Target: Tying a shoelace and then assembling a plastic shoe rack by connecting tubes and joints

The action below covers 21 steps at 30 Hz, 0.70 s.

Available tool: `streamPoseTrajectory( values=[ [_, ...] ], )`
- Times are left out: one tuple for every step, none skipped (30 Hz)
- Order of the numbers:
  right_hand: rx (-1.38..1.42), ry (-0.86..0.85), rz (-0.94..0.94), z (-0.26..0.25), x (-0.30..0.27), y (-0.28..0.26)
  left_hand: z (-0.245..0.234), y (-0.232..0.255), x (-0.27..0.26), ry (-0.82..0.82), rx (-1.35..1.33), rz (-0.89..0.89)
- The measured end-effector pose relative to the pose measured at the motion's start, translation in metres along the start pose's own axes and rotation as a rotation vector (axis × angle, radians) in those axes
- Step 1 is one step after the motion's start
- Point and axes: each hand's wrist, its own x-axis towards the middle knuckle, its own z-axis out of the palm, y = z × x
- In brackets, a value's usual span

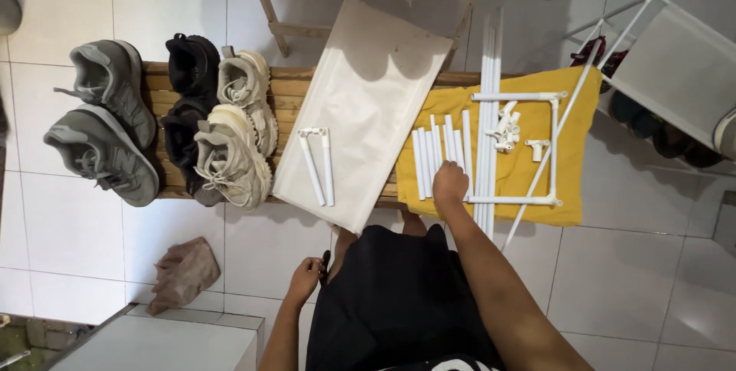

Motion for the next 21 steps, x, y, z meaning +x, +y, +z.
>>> streamPoseTrajectory(
  values=[
    [0.012,-0.035,0.032,0.002,0.002,-0.002,-0.002,-0.002,0.001,0.005,0.001,-0.017],
    [0.025,-0.069,0.064,0.003,0.006,-0.004,-0.005,-0.004,0.002,0.011,0.002,-0.033],
    [0.027,-0.069,0.065,-0.003,0.006,-0.008,-0.006,-0.013,0.007,0.012,0.004,-0.033],
    [0.053,-0.110,0.120,-0.008,0.007,-0.012,-0.007,-0.023,0.012,0.012,0.035,0.022],
    [0.078,-0.150,0.174,-0.014,0.008,-0.016,-0.009,-0.032,0.017,0.012,0.065,0.076],
    [0.080,-0.151,0.175,-0.019,0.008,-0.016,-0.013,-0.030,0.014,0.013,0.067,0.076],
    [0.183,-0.201,0.224,-0.024,0.009,-0.016,-0.018,-0.028,0.010,0.001,0.033,0.025],
    [0.286,-0.251,0.272,-0.030,0.009,-0.016,-0.021,-0.027,0.006,-0.011,-0.003,-0.026],
    [0.287,-0.252,0.272,-0.045,0.006,-0.019,-0.025,-0.027,0.008,-0.011,-0.001,-0.027],
    [0.368,-0.265,0.308,-0.060,0.001,-0.022,-0.029,-0.029,0.010,-0.012,0.029,-0.019],
    [0.449,-0.277,0.344,-0.076,-0.004,-0.025,-0.033,-0.030,0.012,-0.013,0.060,-0.012],
    [0.450,-0.274,0.348,-0.077,-0.009,-0.024,-0.038,-0.026,0.011,-0.015,0.062,-0.009],
    [0.485,-0.169,0.323,-0.079,-0.015,-0.023,-0.043,-0.022,0.010,-0.024,0.041,-0.013],
    [0.518,-0.062,0.299,-0.082,-0.019,-0.022,-0.048,-0.017,0.010,-0.034,0.019,-0.016],
    [0.519,-0.057,0.303,-0.084,-0.027,-0.020,-0.049,-0.017,0.022,-0.036,0.022,-0.012],
    [0.577,0.033,0.280,-0.086,-0.035,-0.019,-0.050,-0.019,0.034,-0.020,0.000,0.053],
    [0.633,0.124,0.256,-0.088,-0.044,-0.018,-0.052,-0.021,0.046,-0.005,-0.023,0.117],
    [0.635,0.127,0.261,-0.091,-0.055,-0.018,-0.055,-0.014,0.055,-0.006,-0.019,0.120],
    [0.629,0.209,0.221,-0.095,-0.065,-0.018,-0.059,-0.006,0.064,0.012,0.054,0.186],
    [0.620,0.292,0.179,-0.099,-0.075,-0.019,-0.063,0.002,0.074,0.029,0.126,0.256],
    [0.622,0.298,0.184,-0.104,-0.085,-0.022,-0.068,0.020,0.080,0.027,0.130,0.262]
  ],
)
